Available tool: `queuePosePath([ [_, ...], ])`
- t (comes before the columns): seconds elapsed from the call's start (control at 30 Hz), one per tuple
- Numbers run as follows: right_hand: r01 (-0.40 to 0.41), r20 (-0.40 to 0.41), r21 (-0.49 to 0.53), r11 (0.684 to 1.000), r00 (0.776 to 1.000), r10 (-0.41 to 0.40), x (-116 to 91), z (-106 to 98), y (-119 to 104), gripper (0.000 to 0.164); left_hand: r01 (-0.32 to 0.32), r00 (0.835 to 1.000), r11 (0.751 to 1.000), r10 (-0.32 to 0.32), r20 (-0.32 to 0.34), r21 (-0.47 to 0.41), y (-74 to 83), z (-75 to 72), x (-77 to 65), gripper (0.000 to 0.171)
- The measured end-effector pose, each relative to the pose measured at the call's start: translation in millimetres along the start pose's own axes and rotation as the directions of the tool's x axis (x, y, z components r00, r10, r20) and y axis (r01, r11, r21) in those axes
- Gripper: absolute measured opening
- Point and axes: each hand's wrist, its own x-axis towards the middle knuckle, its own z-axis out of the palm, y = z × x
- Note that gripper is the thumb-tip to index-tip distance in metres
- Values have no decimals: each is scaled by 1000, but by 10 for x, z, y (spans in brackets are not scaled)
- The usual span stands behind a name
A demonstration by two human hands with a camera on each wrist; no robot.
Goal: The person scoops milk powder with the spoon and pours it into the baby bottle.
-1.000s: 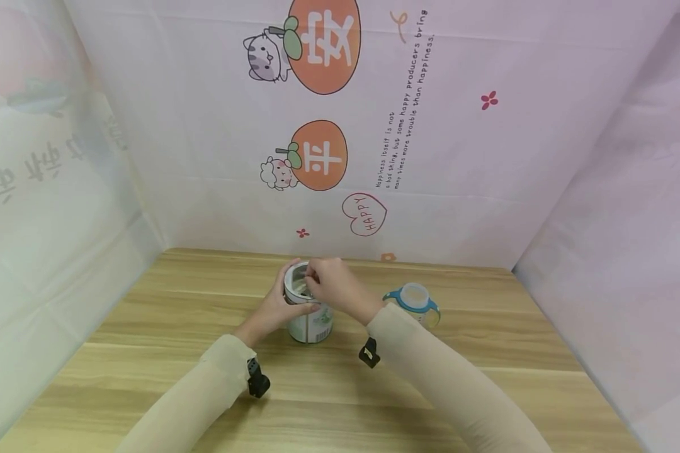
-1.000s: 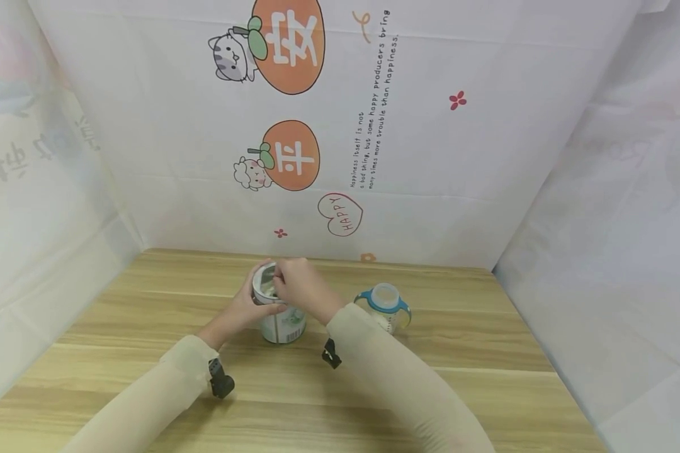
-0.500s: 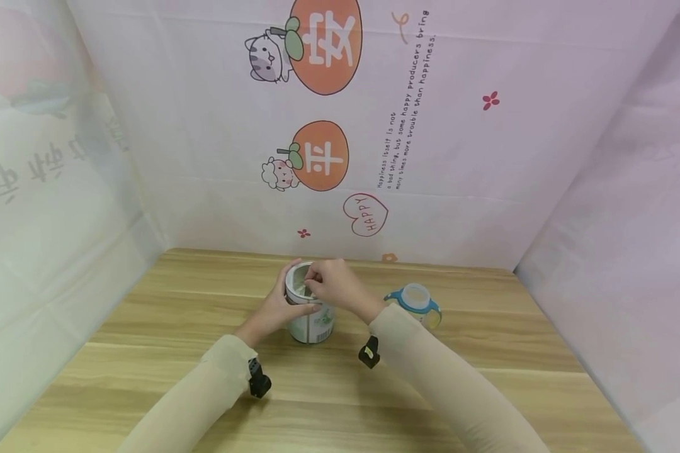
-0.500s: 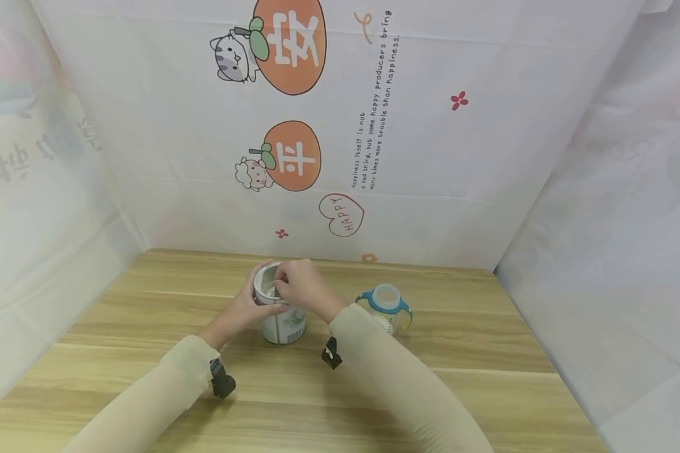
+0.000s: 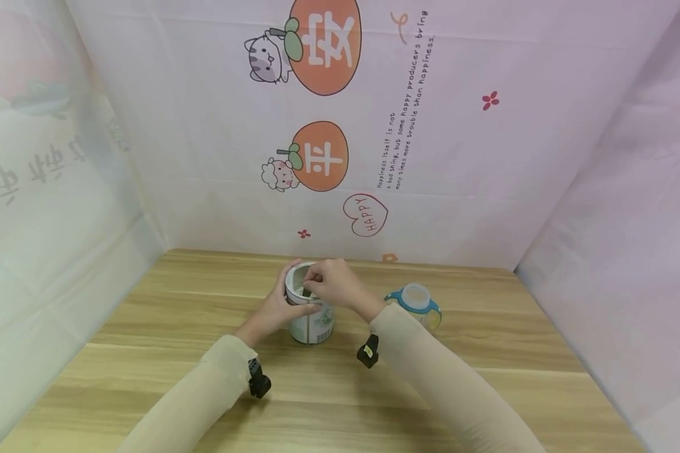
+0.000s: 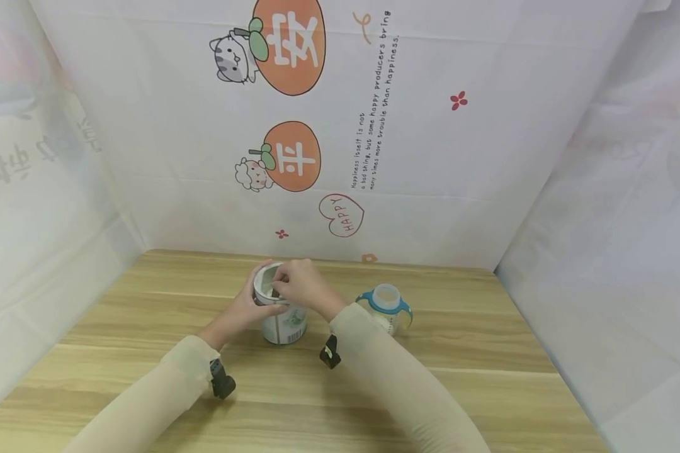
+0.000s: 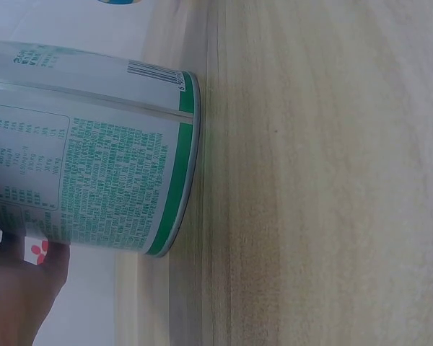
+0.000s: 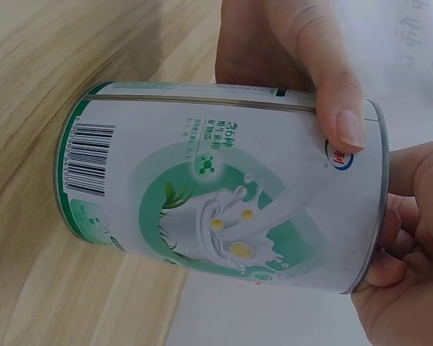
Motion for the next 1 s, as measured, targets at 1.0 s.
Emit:
queuePosePath([
  [1.0, -173, 19, 254, 951, 985, 174, -11, -107, 94, 14, 18, 1000, 999, -17, -12, 28, -17, -5, -2, 107],
])
